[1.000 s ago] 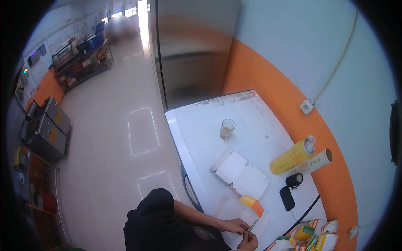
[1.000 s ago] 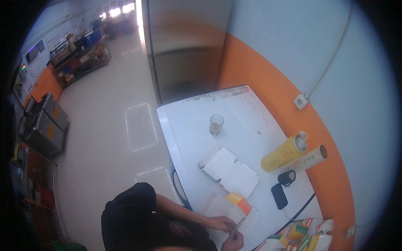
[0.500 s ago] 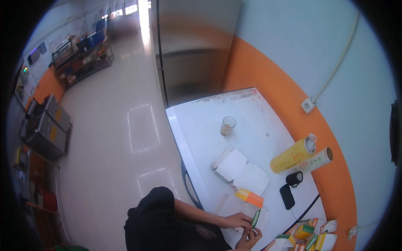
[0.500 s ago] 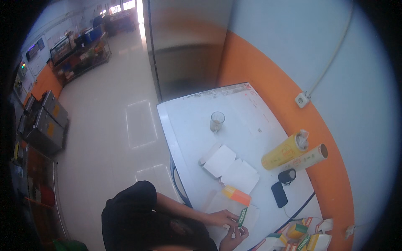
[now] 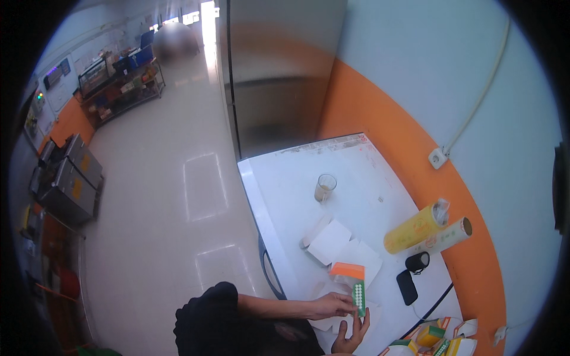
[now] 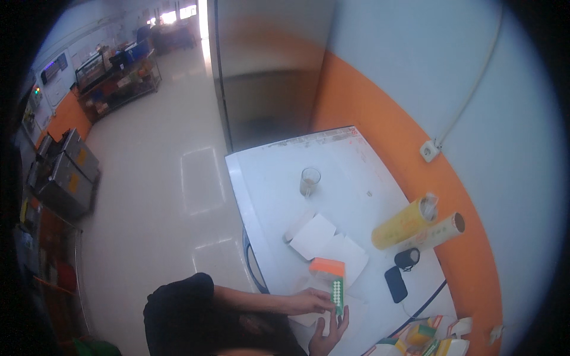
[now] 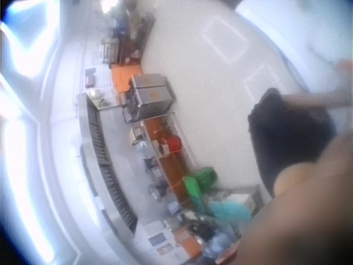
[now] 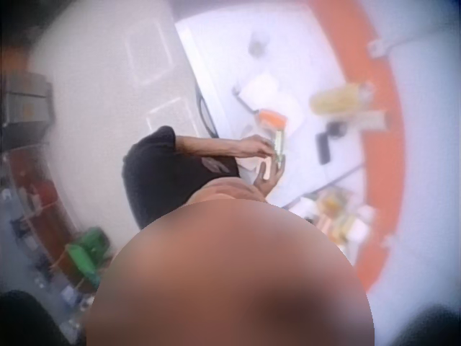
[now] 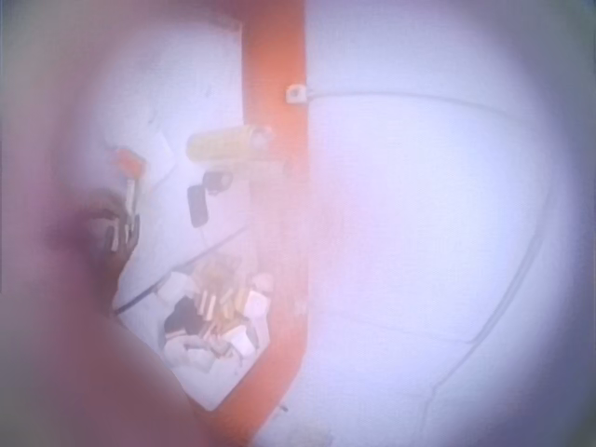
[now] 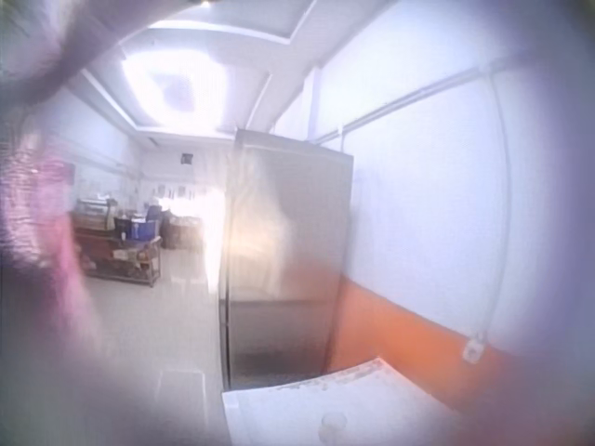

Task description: The person assembles small white paper boxes by folding and tucking flaps. They handle multiple boxes one at a time on a white countertop, stacking completed units to the side.

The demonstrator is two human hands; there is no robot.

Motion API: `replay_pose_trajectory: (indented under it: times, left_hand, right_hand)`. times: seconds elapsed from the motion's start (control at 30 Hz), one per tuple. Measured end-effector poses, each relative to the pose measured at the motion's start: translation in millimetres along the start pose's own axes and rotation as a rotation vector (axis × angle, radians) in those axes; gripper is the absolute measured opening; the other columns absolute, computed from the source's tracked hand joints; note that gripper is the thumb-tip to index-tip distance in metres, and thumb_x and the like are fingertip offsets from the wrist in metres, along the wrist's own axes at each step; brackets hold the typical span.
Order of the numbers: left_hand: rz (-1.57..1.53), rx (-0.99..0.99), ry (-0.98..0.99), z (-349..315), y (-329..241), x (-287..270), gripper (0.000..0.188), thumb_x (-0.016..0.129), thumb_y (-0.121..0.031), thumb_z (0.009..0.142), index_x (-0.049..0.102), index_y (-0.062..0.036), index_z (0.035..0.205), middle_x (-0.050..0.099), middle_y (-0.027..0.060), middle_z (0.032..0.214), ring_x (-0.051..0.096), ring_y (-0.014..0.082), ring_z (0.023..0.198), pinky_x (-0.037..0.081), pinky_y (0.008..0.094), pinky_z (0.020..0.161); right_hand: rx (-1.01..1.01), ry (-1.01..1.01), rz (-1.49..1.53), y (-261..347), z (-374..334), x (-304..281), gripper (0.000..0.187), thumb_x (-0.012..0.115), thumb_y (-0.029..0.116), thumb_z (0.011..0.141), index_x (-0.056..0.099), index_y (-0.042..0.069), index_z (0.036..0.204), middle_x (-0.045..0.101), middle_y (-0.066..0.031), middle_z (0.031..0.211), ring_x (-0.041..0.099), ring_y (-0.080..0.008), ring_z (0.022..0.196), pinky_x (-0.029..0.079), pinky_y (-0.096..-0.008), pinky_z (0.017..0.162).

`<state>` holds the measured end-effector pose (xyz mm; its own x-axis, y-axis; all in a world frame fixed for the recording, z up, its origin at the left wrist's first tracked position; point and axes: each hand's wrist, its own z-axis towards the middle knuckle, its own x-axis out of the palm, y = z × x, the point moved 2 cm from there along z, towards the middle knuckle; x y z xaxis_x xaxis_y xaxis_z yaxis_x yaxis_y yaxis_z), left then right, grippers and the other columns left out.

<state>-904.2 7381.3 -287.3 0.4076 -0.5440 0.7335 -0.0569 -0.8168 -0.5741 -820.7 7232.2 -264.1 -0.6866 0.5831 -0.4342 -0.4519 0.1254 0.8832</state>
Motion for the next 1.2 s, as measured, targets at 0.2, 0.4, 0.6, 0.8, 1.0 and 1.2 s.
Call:
replay_pose_trajectory:
  times: [0.2,0.4,0.6,0.8,1.0,1.2]
  left_hand:
    - [-0.102,0.492,0.047,-63.3,-111.3,-4.9,0.04,0.07,-0.012,0.1,0.058,-0.002,0.136,0.068,0.0088,0.129,0.065,0.0145,0.118,0.052,0.0356,0.105]
    - [-0.236,0.634,0.094,-106.9,-155.3,-7.3,0.052,0.067,-0.009,0.101,0.046,-0.0051,0.148,0.066,0.0094,0.133,0.066,0.0175,0.118,0.052,0.0354,0.106]
    - [-0.162,0.405,0.106,-81.4,-111.1,10.2,0.043,0.063,-0.018,0.105,0.051,-0.0054,0.144,0.065,0.0082,0.133,0.068,0.0175,0.116,0.054,0.0318,0.102]
    - [0.739,0.428,-0.208,-101.8,-110.4,3.6,0.032,0.064,-0.025,0.104,0.072,-0.0003,0.123,0.078,0.0105,0.101,0.071,0.0153,0.104,0.056,0.0301,0.089]
    - [0.608,0.573,-0.299,-40.0,-120.7,-48.0,0.045,0.056,-0.031,0.104,0.061,-0.0026,0.139,0.065,0.0114,0.137,0.06,0.0234,0.126,0.044,0.0379,0.11]
    - [0.023,0.284,0.173,-14.6,-57.2,-25.6,0.083,0.04,-0.068,0.103,0.029,-0.0104,0.163,0.036,0.0094,0.165,0.034,0.0266,0.152,0.029,0.0471,0.123]
  right_hand:
    - [-0.219,-0.004,-0.136,70.8,52.9,1.7,0.099,0.079,-0.002,0.079,0.023,0.0,0.16,0.04,-0.0248,0.16,0.037,-0.0404,0.149,0.032,-0.0515,0.121]
    - [-0.424,-0.094,0.115,90.9,85.3,21.0,0.096,0.083,0.001,0.078,0.027,-0.001,0.157,0.036,-0.0233,0.161,0.036,-0.0386,0.149,0.043,-0.0522,0.115]
    - [-0.278,-0.092,-0.028,56.9,70.6,14.2,0.065,0.076,-0.002,0.087,0.046,-0.006,0.144,0.057,-0.0236,0.142,0.056,-0.0404,0.131,0.047,-0.0503,0.109]
    - [0.249,-0.303,0.328,-4.2,41.5,-26.0,0.042,0.064,0.009,0.101,0.053,-0.009,0.136,0.063,-0.0208,0.125,0.063,-0.0299,0.117,0.058,-0.0448,0.091]
    - [0.506,-0.469,0.498,-26.4,29.1,-44.9,0.047,0.056,0.021,0.107,0.047,-0.008,0.142,0.057,-0.0139,0.114,0.061,-0.0221,0.097,0.064,-0.038,0.07]
    - [0.344,-0.453,0.511,-4.3,29.8,-41.9,0.033,0.061,0.007,0.103,0.058,-0.008,0.132,0.067,-0.0115,0.109,0.068,-0.019,0.093,0.067,-0.0356,0.073]
